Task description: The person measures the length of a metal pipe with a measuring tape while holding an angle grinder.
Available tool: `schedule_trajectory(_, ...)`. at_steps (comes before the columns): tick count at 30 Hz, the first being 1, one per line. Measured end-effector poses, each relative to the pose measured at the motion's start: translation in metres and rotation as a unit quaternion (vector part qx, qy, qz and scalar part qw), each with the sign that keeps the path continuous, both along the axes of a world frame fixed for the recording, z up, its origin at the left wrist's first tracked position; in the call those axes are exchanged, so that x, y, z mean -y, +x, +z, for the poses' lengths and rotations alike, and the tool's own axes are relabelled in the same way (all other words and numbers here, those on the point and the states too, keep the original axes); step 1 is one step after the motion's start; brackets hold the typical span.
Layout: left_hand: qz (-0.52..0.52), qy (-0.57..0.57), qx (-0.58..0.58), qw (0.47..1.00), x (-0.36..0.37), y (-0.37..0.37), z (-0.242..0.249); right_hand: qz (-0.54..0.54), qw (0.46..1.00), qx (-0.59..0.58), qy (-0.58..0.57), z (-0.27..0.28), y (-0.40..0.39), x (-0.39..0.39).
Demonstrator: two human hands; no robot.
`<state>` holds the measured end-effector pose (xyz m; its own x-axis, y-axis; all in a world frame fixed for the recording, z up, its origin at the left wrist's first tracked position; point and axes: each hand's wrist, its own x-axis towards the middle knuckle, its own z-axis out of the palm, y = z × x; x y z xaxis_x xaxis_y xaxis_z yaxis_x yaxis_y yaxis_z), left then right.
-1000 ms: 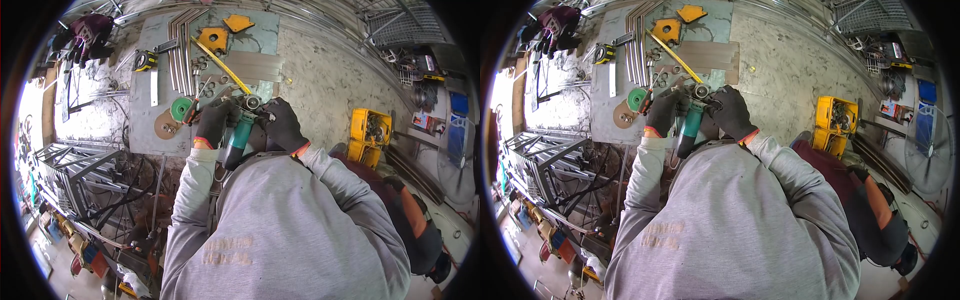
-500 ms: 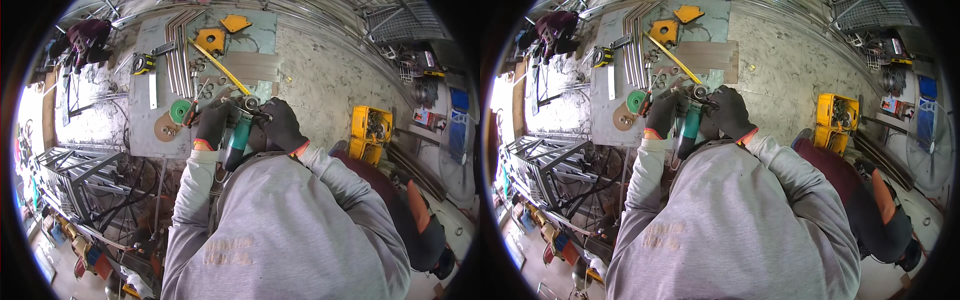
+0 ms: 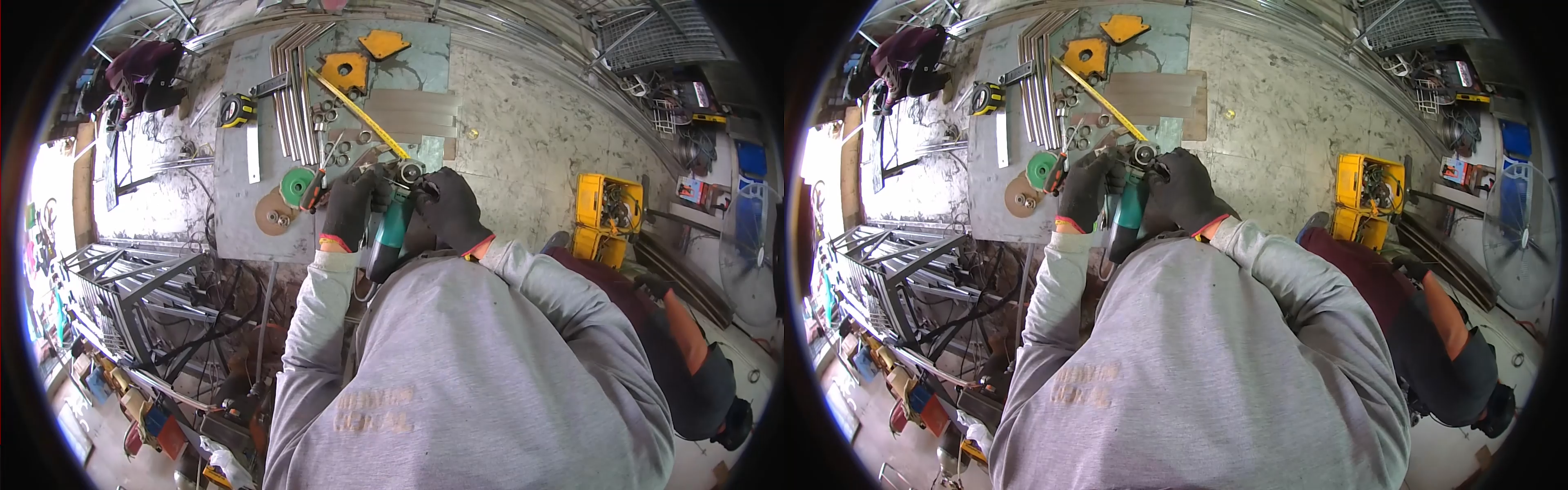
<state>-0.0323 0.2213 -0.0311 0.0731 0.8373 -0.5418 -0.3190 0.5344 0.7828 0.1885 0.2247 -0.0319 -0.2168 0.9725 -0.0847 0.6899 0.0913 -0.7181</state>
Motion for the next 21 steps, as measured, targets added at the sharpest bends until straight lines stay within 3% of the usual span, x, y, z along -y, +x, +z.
schedule_trajectory(1, 0.000, 0.001, -0.003, 1.000, 0.000, 0.000, -0.002, 0.000, 1.000, -0.003, 0.001, -0.006, 0.001, 0.000)
schedule_trajectory(3, 0.068, 0.023, -0.041, 0.997, 0.003, 0.000, -0.009, -0.089, 0.970, -0.160, -0.161, -0.021, 0.004, -0.001)
schedule_trajectory(4, 0.068, 0.021, -0.044, 0.996, 0.002, 0.000, -0.007, -0.089, 0.969, -0.163, -0.163, -0.033, 0.009, -0.002)
schedule_trajectory(6, 0.023, 0.180, -0.282, 0.942, 0.001, 0.001, 0.000, -0.151, 0.892, -0.351, -0.240, -0.045, 0.019, -0.008)
schedule_trajectory(11, -0.047, 0.137, -0.306, 0.941, 0.001, 0.020, 0.038, -0.121, 0.920, -0.324, -0.182, -0.035, 0.033, -0.020)
schedule_trajectory(14, -0.036, 0.213, -0.304, 0.928, 0.000, 0.023, 0.048, -0.075, 0.898, -0.364, -0.236, -0.034, 0.036, -0.019)
schedule_trajectory(16, -0.071, 0.251, -0.498, 0.827, 0.000, 0.022, 0.057, 0.004, 0.939, -0.301, -0.163, -0.036, 0.035, -0.017)
schedule_trajectory(20, -0.083, 0.215, -0.525, 0.819, 0.015, 0.029, 0.070, 0.082, 0.956, -0.232, -0.162, -0.012, 0.039, -0.016)
schedule_trajectory(21, -0.064, 0.209, -0.476, 0.852, 0.018, 0.028, 0.070, 0.128, 0.965, -0.214, -0.083, -0.011, 0.038, -0.018)
